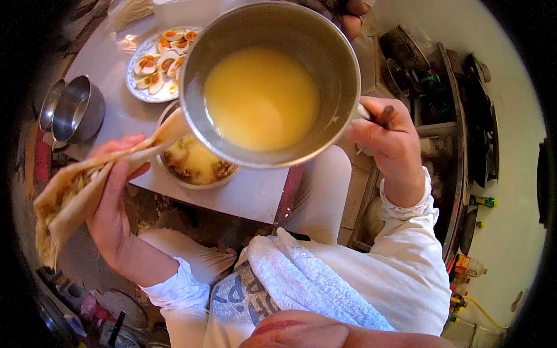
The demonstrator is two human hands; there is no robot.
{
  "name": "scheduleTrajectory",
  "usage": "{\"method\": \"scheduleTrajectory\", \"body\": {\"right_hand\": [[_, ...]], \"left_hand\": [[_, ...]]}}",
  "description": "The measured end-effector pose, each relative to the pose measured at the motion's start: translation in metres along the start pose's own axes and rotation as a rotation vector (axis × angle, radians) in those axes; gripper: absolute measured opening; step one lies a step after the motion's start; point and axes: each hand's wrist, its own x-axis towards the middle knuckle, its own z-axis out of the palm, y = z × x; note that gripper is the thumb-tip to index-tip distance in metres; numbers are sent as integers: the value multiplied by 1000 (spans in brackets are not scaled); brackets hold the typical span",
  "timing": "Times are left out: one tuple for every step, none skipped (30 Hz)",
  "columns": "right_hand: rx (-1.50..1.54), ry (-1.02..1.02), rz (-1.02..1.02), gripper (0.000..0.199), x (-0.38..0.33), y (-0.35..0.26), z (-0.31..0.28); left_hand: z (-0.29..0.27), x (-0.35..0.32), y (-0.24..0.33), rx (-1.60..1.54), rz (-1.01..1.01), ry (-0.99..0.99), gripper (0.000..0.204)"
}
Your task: The person uses chopsticks to transfer a vegetable mixture from a metal bowl onto a thin flatbread held in their left hand. They fold the flatbread into a wrap, add a slice of boiled egg, and pour a yellow liquid from a metal cup over the filling.
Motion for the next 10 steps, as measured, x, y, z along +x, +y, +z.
{"method": "scheduleTrajectory", "body": {"right_hand": [[-40, 3, 1, 28, 0, -4, -1], [-24, -16, -2, 25, -2, -9, -3], [-7, -34, -5, 21, -5, -14, -7], [10, -51, -8, 18, -6, -15, -11], [-88, -79, -162, 20, -6, -12, -16], [-80, -107, -187, 20, -4, -16, -16], [-70, -135, -212, 21, -1, -28, -15], [-65, -155, -246, 22, 1, -22, -20], [-56, -176, -277, 24, 4, -15, -24], [-45, -200, -309, 27, 6, -9, -29]], "left_hand": [[-7, 3, -4, 45, -4, -78, 22], [-5, 4, -4, 46, 8, -95, 23], [-3, 7, -1, 48, 19, -113, 23], [-2, 9, -1, 48, 30, -132, 24], [-4, 7, -2, 81, 47, -116, 29], [-7, 4, -5, 79, 24, -61, 29], [-10, 0, -9, 78, 1, -6, 30], [-6, 0, -10, 64, -16, 44, 30], [8, -12, -16, 4, -43, 200, 33], [10, -8, -18, 4, -46, 195, 33]]}}
